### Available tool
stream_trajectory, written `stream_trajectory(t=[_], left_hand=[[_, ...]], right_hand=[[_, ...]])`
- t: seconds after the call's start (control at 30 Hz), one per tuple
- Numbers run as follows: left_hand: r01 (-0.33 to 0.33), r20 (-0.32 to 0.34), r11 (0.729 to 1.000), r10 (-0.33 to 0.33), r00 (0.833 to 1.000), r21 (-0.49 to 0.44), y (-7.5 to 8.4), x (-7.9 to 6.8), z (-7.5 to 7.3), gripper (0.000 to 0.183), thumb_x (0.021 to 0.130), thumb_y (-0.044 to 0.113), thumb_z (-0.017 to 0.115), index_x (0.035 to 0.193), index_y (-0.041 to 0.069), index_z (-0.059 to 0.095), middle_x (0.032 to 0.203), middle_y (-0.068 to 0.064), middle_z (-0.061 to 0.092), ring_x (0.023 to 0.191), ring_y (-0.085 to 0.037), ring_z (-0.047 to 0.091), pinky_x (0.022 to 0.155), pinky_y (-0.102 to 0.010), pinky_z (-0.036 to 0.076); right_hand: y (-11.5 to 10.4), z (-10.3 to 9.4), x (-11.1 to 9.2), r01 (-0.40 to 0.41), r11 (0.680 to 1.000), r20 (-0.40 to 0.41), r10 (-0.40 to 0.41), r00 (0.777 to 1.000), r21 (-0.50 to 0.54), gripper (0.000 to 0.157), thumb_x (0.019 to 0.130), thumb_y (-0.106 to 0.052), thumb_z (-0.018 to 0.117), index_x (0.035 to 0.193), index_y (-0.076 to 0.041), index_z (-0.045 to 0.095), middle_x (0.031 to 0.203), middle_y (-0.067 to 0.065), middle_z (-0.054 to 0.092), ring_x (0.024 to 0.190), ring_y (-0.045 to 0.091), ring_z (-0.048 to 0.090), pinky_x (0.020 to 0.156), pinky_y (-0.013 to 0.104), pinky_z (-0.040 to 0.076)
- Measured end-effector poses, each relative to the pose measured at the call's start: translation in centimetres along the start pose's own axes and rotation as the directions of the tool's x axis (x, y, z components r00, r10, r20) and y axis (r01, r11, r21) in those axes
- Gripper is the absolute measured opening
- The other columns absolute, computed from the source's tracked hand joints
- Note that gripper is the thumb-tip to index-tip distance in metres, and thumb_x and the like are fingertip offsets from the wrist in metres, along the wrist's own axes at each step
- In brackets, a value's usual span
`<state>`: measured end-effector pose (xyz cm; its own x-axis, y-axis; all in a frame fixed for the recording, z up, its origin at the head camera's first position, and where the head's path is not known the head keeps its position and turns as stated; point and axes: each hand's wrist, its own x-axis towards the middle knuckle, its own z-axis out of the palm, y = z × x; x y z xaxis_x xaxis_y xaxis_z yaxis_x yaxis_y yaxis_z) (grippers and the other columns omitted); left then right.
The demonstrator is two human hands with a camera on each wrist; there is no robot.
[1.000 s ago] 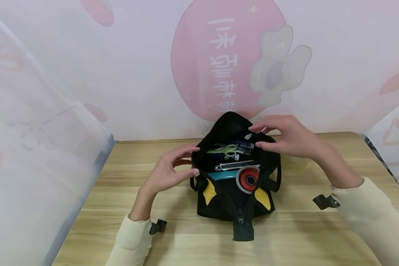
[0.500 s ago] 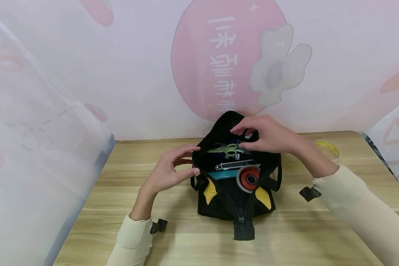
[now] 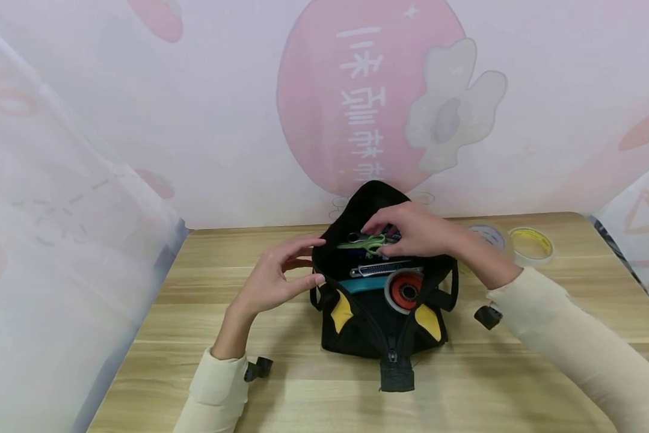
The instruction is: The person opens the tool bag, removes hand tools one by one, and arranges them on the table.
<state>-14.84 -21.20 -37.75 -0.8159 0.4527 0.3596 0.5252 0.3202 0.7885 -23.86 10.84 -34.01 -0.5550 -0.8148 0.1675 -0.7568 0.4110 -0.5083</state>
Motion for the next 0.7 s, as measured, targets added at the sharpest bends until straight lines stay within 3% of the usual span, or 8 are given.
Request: stream_trajectory(t=[0.27,0.7], left_hand=[[-0.005,-0.004,1.000,0.005,1.000,-0.003,0.1,-0.3,0.1,0.057,0.091,0.004,0.084,0.145,0.008,0.065,0.146,-0.011,0.067,0.124,-0.032,0.072,0.101,-0.038,0.065],[0.000,-0.012,1.000,0.000,1.000,0.004,0.3,-0.4,0.0,0.058,0.091,0.003,0.085,0.145,0.008,0.065,0.145,-0.011,0.068,0.124,-0.032,0.072,0.101,-0.036,0.065]], right_hand=[[0.2,1.5,0.7,-0.029,1.000,0.081,0.028,0.996,0.003,0.040,0.095,-0.016,0.082,0.133,-0.010,0.073,0.129,0.006,0.075,0.114,0.023,0.071,0.095,0.047,0.066],[2.0,2.9,-1.9,-0.075,0.995,0.053,0.072,0.996,0.059,0.040,0.093,-0.010,0.084,0.132,-0.008,0.073,0.130,0.013,0.075,0.117,0.027,0.073,0.095,0.049,0.066]])
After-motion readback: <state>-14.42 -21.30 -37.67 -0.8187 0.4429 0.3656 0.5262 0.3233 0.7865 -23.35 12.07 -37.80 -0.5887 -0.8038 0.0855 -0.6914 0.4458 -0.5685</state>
